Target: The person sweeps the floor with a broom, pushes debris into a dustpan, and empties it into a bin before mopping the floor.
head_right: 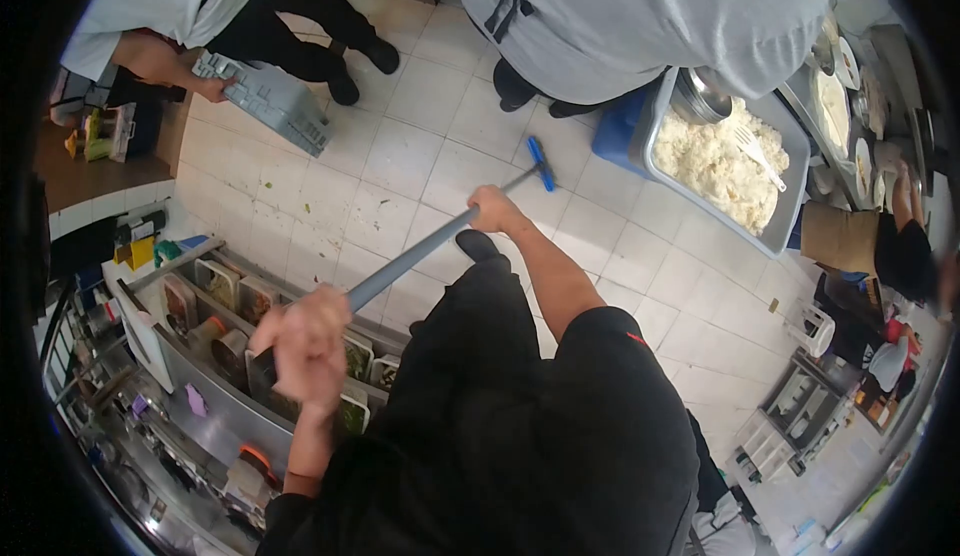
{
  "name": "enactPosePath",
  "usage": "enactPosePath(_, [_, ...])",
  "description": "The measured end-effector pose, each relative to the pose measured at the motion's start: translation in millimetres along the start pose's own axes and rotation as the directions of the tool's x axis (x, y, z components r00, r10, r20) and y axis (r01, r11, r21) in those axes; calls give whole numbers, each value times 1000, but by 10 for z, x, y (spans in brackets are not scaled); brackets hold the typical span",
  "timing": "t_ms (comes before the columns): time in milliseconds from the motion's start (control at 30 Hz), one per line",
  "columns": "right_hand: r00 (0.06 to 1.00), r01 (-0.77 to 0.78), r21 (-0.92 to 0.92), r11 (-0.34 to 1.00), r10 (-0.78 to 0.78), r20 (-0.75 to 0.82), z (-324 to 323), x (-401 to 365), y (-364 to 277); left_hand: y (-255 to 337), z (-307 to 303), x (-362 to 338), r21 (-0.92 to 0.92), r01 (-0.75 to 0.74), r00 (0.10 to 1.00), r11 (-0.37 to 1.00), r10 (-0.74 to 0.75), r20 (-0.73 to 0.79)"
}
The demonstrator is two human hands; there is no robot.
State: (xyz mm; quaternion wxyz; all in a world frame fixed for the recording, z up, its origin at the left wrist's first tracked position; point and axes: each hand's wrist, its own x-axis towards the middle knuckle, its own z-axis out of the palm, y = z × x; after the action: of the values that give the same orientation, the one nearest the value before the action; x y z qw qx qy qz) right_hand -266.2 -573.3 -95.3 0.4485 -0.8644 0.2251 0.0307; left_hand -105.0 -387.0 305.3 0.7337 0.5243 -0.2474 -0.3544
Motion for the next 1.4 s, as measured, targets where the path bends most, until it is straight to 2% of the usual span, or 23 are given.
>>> enactPosePath(67, [998, 2, -44, 999, -5, -62, 475, 73, 303, -100, 4, -54, 301, 120, 989, 946, -142, 52])
enactPosePath(100, [983, 122, 55, 991, -113, -144, 500, 163, 53, 5, 69, -56, 429, 34, 992, 903, -81, 93])
enactPosePath(133, [931, 136, 150, 979, -75, -357, 707, 284, -159, -241, -35, -112, 18, -180, 983, 983, 181, -25])
enactPosePath(167, [945, 194, 112, 975, -155, -288, 863, 539, -217, -53, -62, -64, 94, -136, 991, 986, 136, 15])
enactPosePath(200, [980, 121, 113, 986, -101, -170, 940, 746, -344, 172, -75, -7, 166, -96, 995, 982, 89, 50])
enactPosePath(267, [984, 146, 158, 977, -160, 81, 658, 988, -730, 306, -19, 21, 241, -133, 991, 961, 123, 56])
enactPosePath(333, [977, 199, 177, 964, -209, 40, 635, 1035, -889, 497, 41, 0, 320, -249, 967, 914, 217, 133])
enactPosePath(400, [977, 212, 133, 968, -212, -18, 649, 873, -839, 641, 68, -35, 359, -192, 981, 913, 182, 64])
enactPosePath(467, [995, 104, 116, 988, -104, -10, 491, 492, -734, 599, 8, -17, 338, -240, 970, 910, 211, 119])
enactPosePath(533, [996, -82, 97, 992, 78, 41, 405, 232, -646, 288, -249, -85, 382, -27, 999, 924, 37, -20])
enactPosePath(600, [998, -24, 136, 990, 32, -57, 841, 278, -642, 190, -494, -47, 281, 81, 996, 956, -84, -2])
enactPosePath(667, [960, 111, 136, 984, -70, -272, 1290, 567, -765, 264, -655, -62, 292, -100, 992, 951, 119, -46])
enactPosePath(700, [954, 149, 133, 980, -108, -278, 1578, 803, -901, 389, -778, -81, 320, -109, 988, 941, 139, -71])
enactPosePath(733, [981, 108, 156, 982, -79, -178, 1664, 1024, -1202, 518, -910, -85, 333, -109, 990, 937, 131, -44])
enactPosePath(833, [943, 314, 285, 906, -264, -201, 2051, 1777, -1957, 746, -1200, -84, 400, -153, 984, 903, 176, -19])
enactPosePath(933, [968, 238, 327, 915, -252, -1, 2278, 2142, -2527, 1042, -1602, -99, 471, -201, 968, 859, 249, -41])
enactPosePath(1000, [963, 269, 338, 902, -259, -76, 2379, 1923, -2623, 1311, -1936, -249, 329, -224, 955, 917, 274, -112])
enactPosePath(1067, [991, 133, 167, 977, -126, -50, 2263, 1420, -2620, 1353, -2346, -364, 266, -205, 967, 942, 236, -92])
enactPosePath(1100, [991, 129, 234, 964, -132, -5, 2085, 1177, -2605, 1299, -2535, -398, 200, -195, 976, 960, 210, -57])
enactPosePath(1200, [968, -236, 103, 966, 242, -58, 2202, 567, -2287, 845, -2929, -446, 2, -99, 985, 995, 98, -142])
enactPosePath(1300, [950, -303, 99, 948, 308, -48, 2940, 523, -1929, 493, -3256, -643, 51, 21, 980, 998, -11, -199])
enactPosePath(1333, [968, -150, 92, 984, 166, -190, 3235, 687, -2019, 553, -3419, -767, 345, 5, 979, 939, 66, -193])
enactPosePath(1400, [950, -81, 249, 965, 151, -275, 3601, 1178, -2560, 917, -3700, -576, 144, -107, 967, 984, 137, -213])
